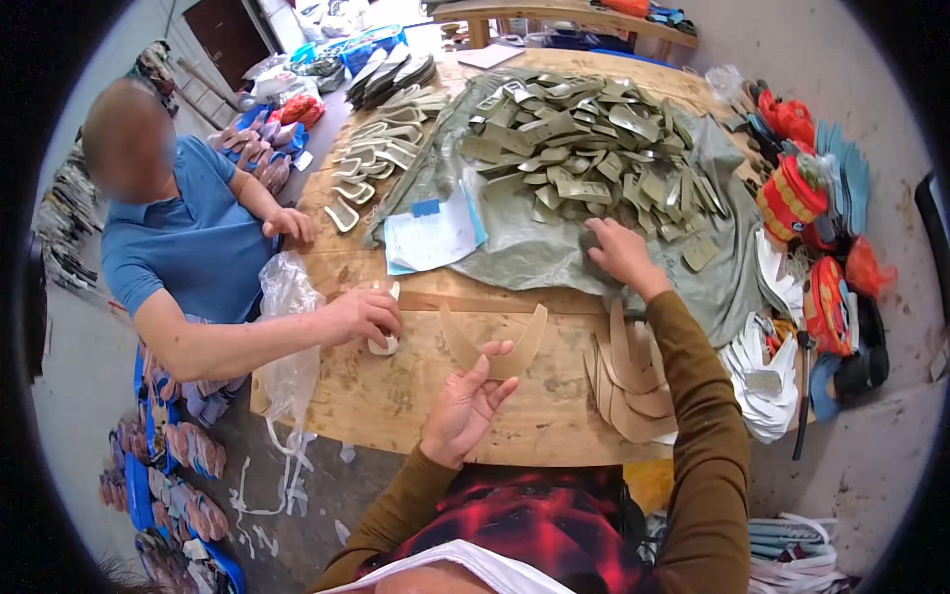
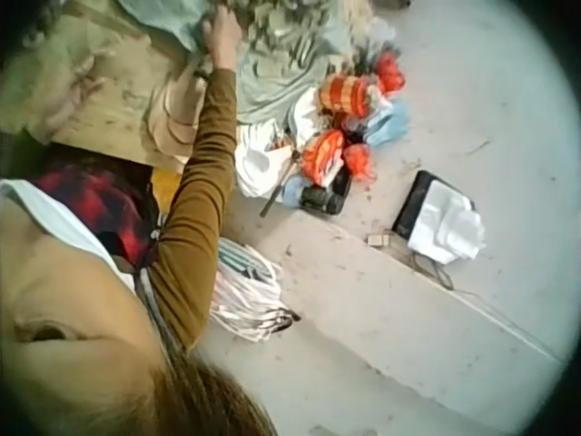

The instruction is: The person assembles sandals by hand at a wooden workbench. They pick up white foam insoles and tan leather straps, aligning the components and pressing them together to form the footwear. The person handles the parts one at a time, occasionally reaching for new materials from piles on the table.

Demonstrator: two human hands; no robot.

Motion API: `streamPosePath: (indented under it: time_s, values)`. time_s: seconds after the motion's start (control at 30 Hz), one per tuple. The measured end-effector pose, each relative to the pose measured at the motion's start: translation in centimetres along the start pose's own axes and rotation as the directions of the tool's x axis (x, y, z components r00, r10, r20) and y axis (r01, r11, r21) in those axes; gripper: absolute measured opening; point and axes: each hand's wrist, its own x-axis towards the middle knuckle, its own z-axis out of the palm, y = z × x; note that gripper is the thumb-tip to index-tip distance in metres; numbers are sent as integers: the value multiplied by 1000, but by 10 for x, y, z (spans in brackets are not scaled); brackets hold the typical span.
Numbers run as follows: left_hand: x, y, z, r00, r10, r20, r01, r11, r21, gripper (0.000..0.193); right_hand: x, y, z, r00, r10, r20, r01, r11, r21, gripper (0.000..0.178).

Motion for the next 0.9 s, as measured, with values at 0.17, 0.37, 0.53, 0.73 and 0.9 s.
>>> streamPosePath:
  time_s: [0.17,0.37,0.53,0.73,0.9]
  values:
    - [7,-11,-3,999,6,46,-2,996,-92,34,-49,26,-28,946,56,-318,-11,990,141,27]
    - [3,-22,5,986,-126,110,150,958,-246,36,-138,53,-73,912,408,-39,-375,870,320,25]
    - [-4,-24,16,981,-184,67,195,940,-279,40,-177,0,-125,758,598,-260,-439,763,474,22]
    - [-8,-29,25,966,-251,64,259,931,-259,43,-219,-100,-67,761,559,329,-44,-462,886,42]
    - [-13,-30,19,961,-274,44,277,941,-195,44,-208,-166,-48,877,216,429,-214,-625,751,39]
